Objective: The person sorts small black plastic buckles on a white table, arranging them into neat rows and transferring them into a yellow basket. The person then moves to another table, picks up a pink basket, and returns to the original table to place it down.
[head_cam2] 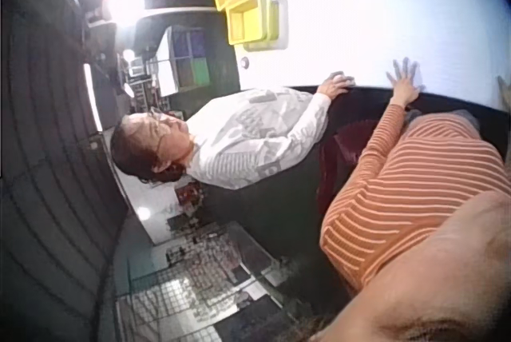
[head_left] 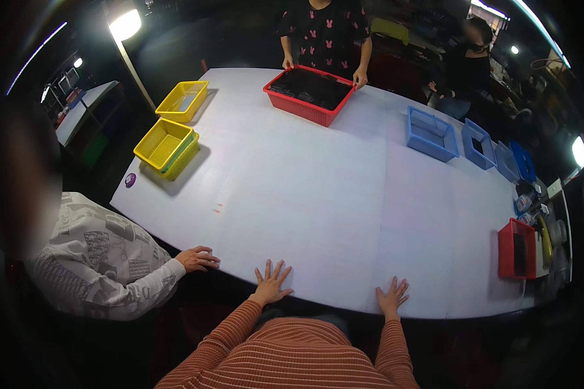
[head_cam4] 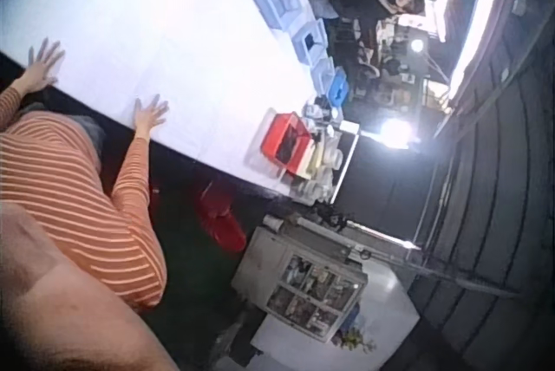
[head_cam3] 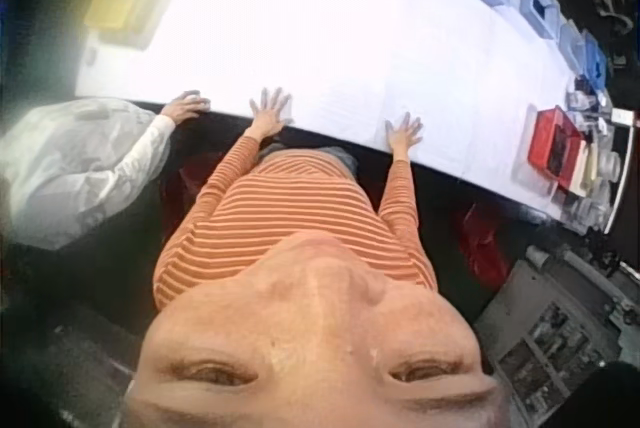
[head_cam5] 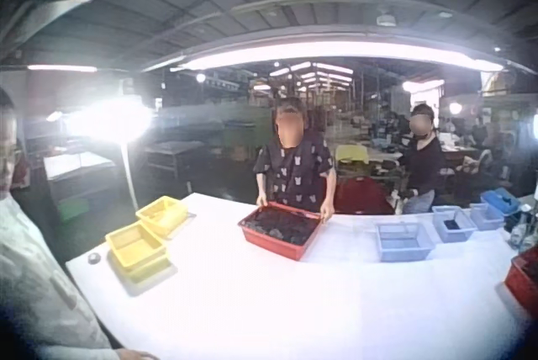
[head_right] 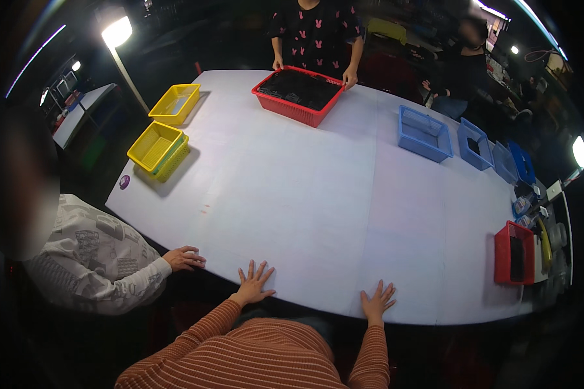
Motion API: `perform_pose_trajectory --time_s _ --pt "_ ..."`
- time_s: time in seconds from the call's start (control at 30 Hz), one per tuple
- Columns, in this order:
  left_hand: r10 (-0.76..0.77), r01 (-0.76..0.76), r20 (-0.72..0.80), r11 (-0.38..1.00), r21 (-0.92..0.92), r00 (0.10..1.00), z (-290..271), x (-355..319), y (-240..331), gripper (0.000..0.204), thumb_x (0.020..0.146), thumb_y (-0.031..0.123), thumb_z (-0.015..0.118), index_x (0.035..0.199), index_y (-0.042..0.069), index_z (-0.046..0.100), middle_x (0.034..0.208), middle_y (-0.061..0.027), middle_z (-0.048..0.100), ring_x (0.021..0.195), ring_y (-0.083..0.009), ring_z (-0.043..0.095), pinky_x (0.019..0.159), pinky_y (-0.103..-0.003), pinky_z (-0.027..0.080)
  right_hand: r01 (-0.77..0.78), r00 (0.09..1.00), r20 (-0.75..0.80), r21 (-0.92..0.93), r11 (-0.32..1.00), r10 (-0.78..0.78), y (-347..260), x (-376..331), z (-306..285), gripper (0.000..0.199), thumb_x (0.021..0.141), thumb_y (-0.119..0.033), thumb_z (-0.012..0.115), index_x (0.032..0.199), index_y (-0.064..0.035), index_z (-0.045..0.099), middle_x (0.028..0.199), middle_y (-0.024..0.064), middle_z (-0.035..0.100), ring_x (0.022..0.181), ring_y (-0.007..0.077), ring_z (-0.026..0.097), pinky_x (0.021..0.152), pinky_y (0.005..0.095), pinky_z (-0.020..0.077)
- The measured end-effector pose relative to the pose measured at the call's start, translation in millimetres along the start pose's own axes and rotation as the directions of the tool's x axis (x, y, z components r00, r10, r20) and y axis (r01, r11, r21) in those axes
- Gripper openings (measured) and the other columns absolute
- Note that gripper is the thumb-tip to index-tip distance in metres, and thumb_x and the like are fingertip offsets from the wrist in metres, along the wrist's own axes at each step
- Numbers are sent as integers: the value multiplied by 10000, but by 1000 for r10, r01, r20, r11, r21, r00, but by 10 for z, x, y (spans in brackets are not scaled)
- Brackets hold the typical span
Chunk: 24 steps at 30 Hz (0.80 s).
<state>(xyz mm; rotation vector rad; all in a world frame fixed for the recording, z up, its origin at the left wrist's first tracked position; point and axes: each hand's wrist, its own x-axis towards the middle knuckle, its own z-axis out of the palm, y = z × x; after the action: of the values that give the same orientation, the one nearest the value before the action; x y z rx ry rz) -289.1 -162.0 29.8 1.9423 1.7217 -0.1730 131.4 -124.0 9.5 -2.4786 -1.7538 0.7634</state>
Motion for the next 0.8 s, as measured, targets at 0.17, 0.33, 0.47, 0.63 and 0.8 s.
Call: perform_pose_trajectory --time_s 0.17,0.33,0.47,0.63,0.8 --pt "13 -12 37 999 -34 999 50 77 -90 877 837 669 485 1514 248 119 1581 -97 -41 1396 -449 -175 978 -757 -73 -12 999 44 -12 1000 12 87 13 6 917 849 -509 581 1503 -104 82 1537 216 -110 1410 408 -149 1070 639 -72" --pt "28 -13 106 991 -136 994 113 67 -164 887 837 633 521 1516 239 108 1578 -103 -72 1380 -442 -234 958 -752 -127 9 998 61 -4 1000 -9 32 57 -28 897 863 -512 559 1504 -104 81 1536 220 -135 1409 406 -159 1064 644 -81" --pt "41 -24 117 989 -145 992 64 148 -174 911 825 618 551 1516 221 111 1573 -128 -91 1363 -464 -258 933 -764 -139 -23 998 62 6 1000 22 14 63 -64 895 857 -526 556 1503 -108 99 1539 227 -116 1412 407 -142 1066 642 -81" --pt "61 -44 81 981 -188 995 71 122 -195 906 828 636 532 1514 214 118 1572 -136 -76 1353 -481 -262 924 -769 -144 -24 998 52 12 1000 24 -21 56 -80 911 839 -551 562 1501 -114 115 1542 232 -94 1415 409 -126 1072 635 -81" --pt "77 -61 80 981 -187 994 19 107 -175 903 831 653 508 1512 200 125 1571 -148 -61 1357 -482 -250 925 -768 -147 -33 997 66 22 999 32 -12 -4 -75 907 838 -555 561 1499 -111 127 1541 235 -92 1415 410 -125 1071 635 -82"
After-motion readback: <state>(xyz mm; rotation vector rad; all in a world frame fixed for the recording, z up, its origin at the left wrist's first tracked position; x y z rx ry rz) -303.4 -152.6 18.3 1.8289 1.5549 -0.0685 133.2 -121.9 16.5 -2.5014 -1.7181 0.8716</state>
